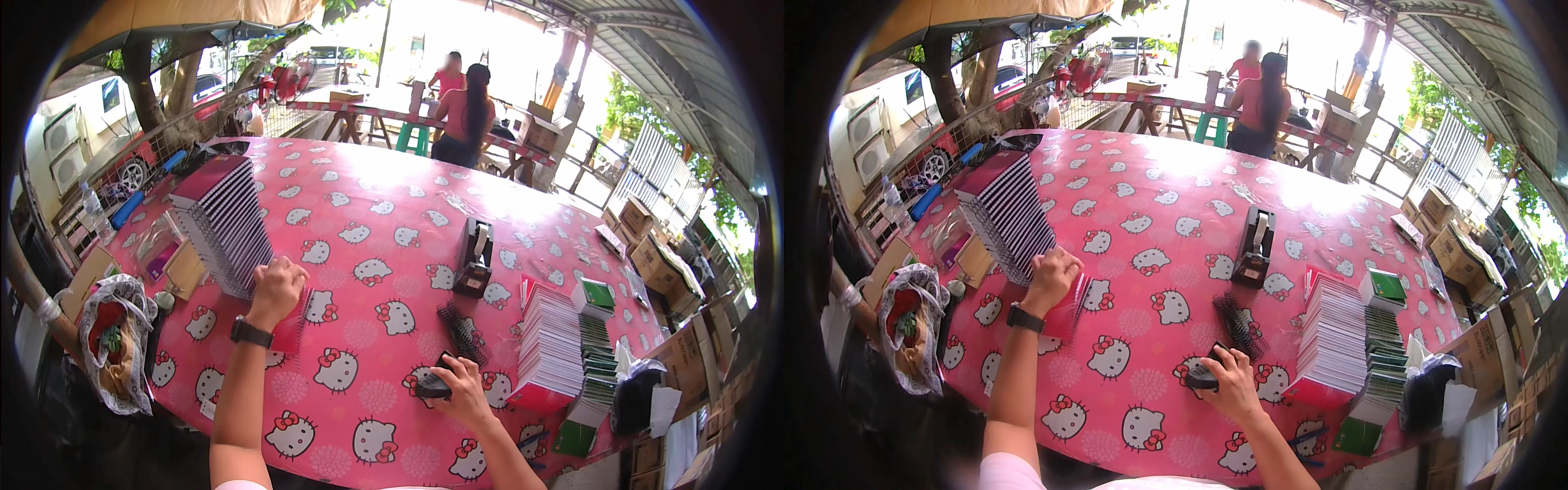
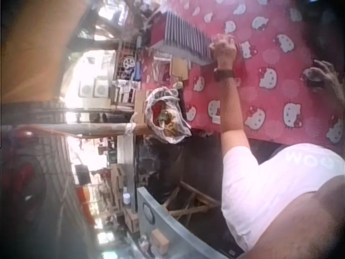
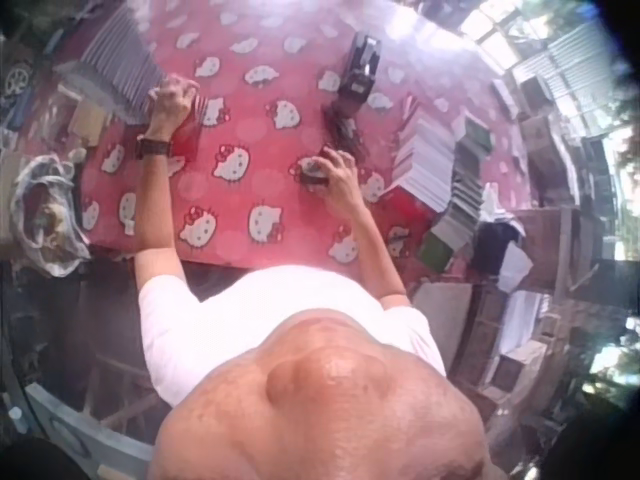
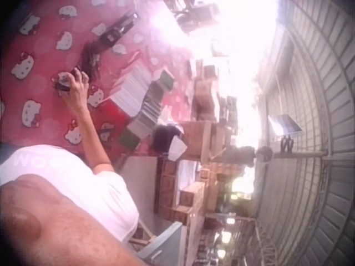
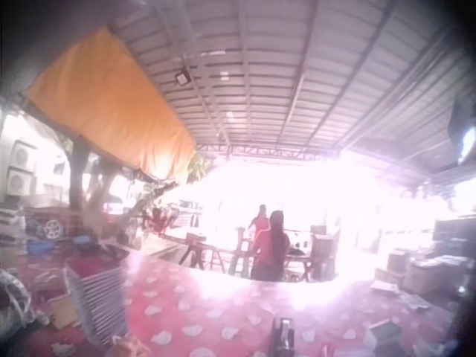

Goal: The person assembles spiral-bound notebooks by inserting a black plastic comb into the punched holes of a pink cover and a stack of white pages. They then use a blue pen to press the comb's teeth into the holes to secure the pages. The finished notebook is placed on a growing stack on the table.

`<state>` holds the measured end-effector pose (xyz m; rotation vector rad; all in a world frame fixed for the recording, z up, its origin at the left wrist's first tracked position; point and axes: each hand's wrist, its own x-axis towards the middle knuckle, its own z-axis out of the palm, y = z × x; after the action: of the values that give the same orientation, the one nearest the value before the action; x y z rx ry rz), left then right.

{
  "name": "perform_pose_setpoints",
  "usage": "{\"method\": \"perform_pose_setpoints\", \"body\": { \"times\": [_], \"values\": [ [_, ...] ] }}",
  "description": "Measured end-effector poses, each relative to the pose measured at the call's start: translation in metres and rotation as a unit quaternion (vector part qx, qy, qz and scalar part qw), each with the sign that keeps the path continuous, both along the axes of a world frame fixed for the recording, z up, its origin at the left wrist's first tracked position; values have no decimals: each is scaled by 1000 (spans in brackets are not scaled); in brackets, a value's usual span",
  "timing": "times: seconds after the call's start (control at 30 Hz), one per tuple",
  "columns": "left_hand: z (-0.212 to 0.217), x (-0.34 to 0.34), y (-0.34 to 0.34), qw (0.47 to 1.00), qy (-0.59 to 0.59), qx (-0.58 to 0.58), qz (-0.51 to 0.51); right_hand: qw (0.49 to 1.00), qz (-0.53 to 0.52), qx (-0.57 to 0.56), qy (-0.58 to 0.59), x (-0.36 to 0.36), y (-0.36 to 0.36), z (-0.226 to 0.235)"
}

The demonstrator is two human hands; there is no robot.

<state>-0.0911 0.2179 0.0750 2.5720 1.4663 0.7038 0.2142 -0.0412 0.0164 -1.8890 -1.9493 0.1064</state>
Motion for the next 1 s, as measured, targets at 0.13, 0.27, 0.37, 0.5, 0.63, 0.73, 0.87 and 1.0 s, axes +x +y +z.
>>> {"method": "perform_pose_setpoints", "body": {
  "times": [0.13, 0.27, 0.37, 0.5, 0.63, 0.73, 0.87, 1.0],
  "values": [
    [-58, 9, -2, 994, 57, -29, 87, 996, 28, 58, 64, 4, 3, -4],
    [-47, 1, -34, 977, 104, -96, 163, 981, 74, 126, 129, -9, 29, 5],
    [-56, 0, -24, 976, 97, -94, 170, 984, 108, 93, 104, -13, 42, 5],
    [-56, 0, -32, 974, 99, -74, 188, 983, 72, 121, 120, 16, 12, 44],
    [-61, -4, -28, 979, 87, -60, 172, 971, -161, 133, 118, 79, -61, 80],
    [-62, 3, -33, 981, 93, -12, 172, 966, -239, 100, 9, 104, -96, 76],
    [-52, 22, -52, 995, 6, 72, 70, 963, -252, 91, -25, 124, -106, 55],
    [-25, 64, -102, 991, -92, 56, -75, 963, -190, 190, -13, 135, -107, 37]
  ]
}}
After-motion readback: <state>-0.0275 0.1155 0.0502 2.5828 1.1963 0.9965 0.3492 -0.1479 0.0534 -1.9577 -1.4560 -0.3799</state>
